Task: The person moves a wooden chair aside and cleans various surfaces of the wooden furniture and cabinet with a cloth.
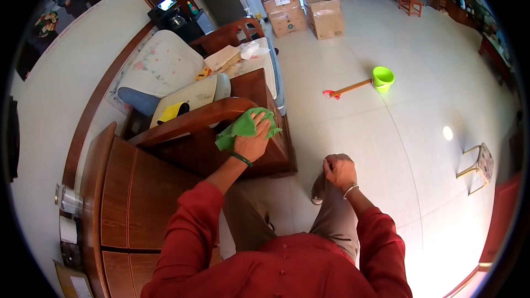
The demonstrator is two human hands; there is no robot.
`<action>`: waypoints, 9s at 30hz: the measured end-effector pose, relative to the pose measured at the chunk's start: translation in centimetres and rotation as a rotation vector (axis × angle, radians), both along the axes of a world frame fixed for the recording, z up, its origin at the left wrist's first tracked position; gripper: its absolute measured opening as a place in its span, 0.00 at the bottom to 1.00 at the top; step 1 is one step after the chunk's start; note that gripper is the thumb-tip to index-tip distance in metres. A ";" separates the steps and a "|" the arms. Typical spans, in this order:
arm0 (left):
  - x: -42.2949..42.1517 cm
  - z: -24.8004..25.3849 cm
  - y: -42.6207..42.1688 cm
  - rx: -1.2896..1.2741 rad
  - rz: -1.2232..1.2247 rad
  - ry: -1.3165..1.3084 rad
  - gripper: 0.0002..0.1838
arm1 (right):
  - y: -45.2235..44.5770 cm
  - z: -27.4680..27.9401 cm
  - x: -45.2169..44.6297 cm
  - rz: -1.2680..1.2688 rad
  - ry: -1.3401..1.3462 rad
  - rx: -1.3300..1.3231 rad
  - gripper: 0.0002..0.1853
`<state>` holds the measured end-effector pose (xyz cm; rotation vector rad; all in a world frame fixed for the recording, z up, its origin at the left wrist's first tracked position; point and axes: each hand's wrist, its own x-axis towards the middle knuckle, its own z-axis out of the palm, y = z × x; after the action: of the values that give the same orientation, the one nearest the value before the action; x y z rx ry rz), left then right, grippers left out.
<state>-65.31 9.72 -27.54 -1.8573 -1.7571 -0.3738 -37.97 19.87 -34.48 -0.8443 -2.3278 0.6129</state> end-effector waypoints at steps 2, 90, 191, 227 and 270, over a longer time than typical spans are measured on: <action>0.6 0.0 -1.0 0.014 -0.025 0.006 0.18 | 0.1 -0.4 0.6 -0.017 0.009 -0.013 0.08; -15.6 9.7 -5.6 0.152 0.368 -0.472 0.06 | 3.0 0.6 -24.2 0.437 0.660 -0.486 0.30; -15.0 10.2 -5.2 0.008 0.381 -0.620 0.11 | 8.3 -23.3 -31.1 -0.389 0.925 -1.574 0.22; -15.4 9.7 -5.6 0.111 0.347 -0.601 0.11 | -3.8 -27.5 -16.8 -0.674 0.299 -1.499 0.17; -14.4 10.8 -4.8 0.006 0.432 -0.545 0.09 | 11.8 -24.4 -31.8 -0.177 -0.039 -0.775 0.17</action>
<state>-79.72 4.95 -16.75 -1.3861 -2.4431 -0.7583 -69.73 31.62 -58.89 -1.3809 -1.9985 1.4645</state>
